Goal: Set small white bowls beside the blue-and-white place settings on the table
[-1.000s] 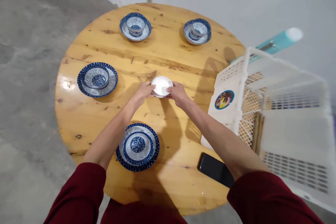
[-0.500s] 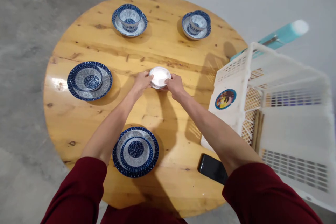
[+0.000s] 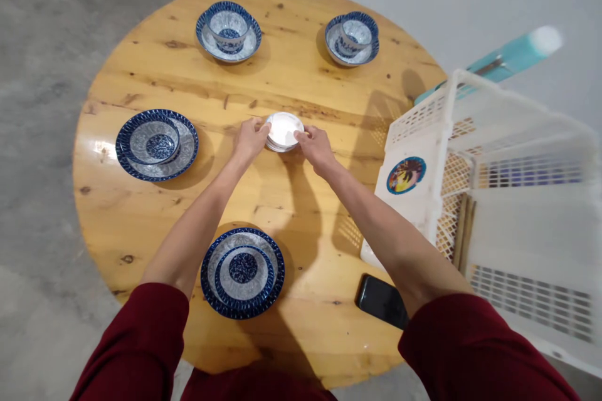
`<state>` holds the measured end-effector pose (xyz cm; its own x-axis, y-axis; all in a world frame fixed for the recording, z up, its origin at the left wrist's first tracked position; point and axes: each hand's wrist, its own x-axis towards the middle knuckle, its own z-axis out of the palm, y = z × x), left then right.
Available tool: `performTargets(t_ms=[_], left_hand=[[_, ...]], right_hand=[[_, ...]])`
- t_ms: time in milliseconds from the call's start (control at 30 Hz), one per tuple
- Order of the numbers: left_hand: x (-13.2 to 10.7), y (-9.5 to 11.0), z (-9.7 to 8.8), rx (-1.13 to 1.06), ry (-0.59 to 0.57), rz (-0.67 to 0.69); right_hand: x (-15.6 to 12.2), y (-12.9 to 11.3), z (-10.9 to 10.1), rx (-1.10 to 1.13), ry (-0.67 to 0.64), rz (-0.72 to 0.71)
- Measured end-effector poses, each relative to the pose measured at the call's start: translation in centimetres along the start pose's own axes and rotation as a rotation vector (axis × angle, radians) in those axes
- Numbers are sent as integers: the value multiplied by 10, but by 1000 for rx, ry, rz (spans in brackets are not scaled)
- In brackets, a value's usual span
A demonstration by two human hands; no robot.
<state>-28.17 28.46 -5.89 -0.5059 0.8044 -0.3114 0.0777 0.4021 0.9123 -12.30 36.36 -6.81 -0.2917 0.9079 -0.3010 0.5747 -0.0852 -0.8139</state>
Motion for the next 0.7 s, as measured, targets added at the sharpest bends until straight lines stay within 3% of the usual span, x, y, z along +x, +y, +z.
performTargets(t_ms=[100, 200, 467, 700], left_hand=[[-5, 6, -7, 238, 84, 96], [-10, 11, -8, 330, 61, 122], [-14, 12, -1, 332, 28, 120], [-15, 13, 1, 274, 35, 97]], right_hand=[[-1, 1, -12, -230, 91, -123], [0, 0, -13, -291, 123, -145], [3, -1, 2, -299, 161, -102], [6, -5, -3, -308, 184, -129]])
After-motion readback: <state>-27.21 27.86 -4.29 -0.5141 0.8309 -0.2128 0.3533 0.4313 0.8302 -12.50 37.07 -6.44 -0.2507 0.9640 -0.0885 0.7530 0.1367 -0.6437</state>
